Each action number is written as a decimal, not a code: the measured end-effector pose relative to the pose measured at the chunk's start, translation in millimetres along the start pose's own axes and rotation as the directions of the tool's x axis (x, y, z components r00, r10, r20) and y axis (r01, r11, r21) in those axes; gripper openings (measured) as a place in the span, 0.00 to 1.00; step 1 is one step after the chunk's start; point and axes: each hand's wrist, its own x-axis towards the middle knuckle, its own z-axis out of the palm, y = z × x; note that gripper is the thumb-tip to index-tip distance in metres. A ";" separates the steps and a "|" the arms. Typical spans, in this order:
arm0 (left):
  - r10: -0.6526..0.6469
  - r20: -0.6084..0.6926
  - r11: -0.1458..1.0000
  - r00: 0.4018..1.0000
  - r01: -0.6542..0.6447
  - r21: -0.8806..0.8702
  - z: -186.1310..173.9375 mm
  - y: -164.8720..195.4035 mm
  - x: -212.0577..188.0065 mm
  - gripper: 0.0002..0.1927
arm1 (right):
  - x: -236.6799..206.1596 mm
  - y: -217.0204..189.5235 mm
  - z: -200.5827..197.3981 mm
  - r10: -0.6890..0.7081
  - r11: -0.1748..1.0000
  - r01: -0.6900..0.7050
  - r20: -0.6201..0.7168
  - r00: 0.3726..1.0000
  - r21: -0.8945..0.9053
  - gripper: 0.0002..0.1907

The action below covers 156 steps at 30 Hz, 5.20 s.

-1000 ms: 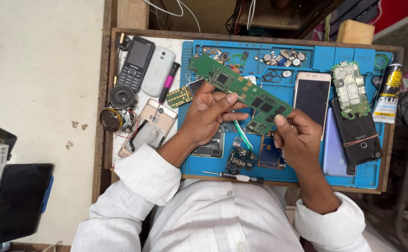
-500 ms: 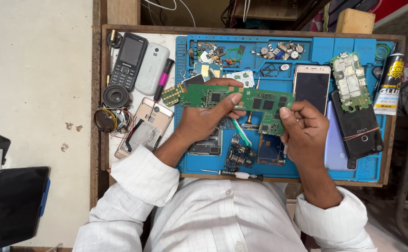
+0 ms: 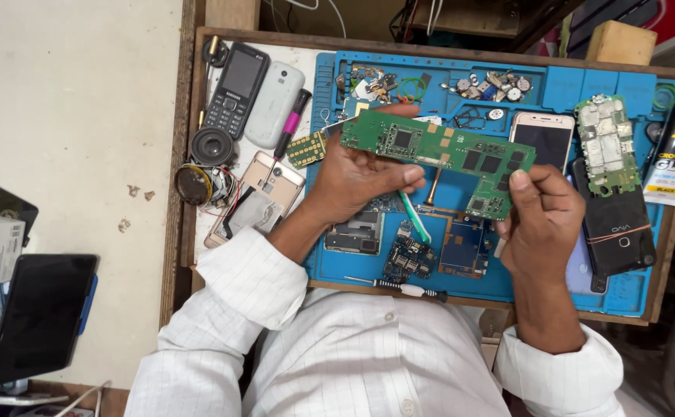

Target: The person holds a large green circuit board over a repair mat and uses a thin metal probe and tweezers to point at and work on components on the board, turning the board over and repositioning it while inspecting different sections.

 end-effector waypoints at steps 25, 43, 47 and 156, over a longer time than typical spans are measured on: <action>-0.086 0.071 0.963 0.994 0.101 -0.249 -12.4 -9.0 6.2 0.29 | 8.0 -12.5 -8.7 0.030 0.989 -0.026 -0.028 0.999 0.145 0.08; -0.116 -0.018 0.970 0.993 0.109 -0.216 -14.9 -0.9 6.1 0.23 | 11.7 -7.9 -7.8 0.073 0.981 -0.078 0.034 0.997 0.175 0.09; -0.086 -0.062 0.972 0.994 0.070 -0.225 -13.4 -2.2 8.6 0.22 | 12.7 -5.4 -14.5 0.095 0.977 -0.099 0.032 0.995 0.186 0.10; -0.074 0.104 0.905 0.992 0.111 -0.412 -25.2 -2.1 -19.7 0.47 | -21.5 1.7 -15.9 -0.076 0.996 0.085 0.209 0.975 -0.034 0.11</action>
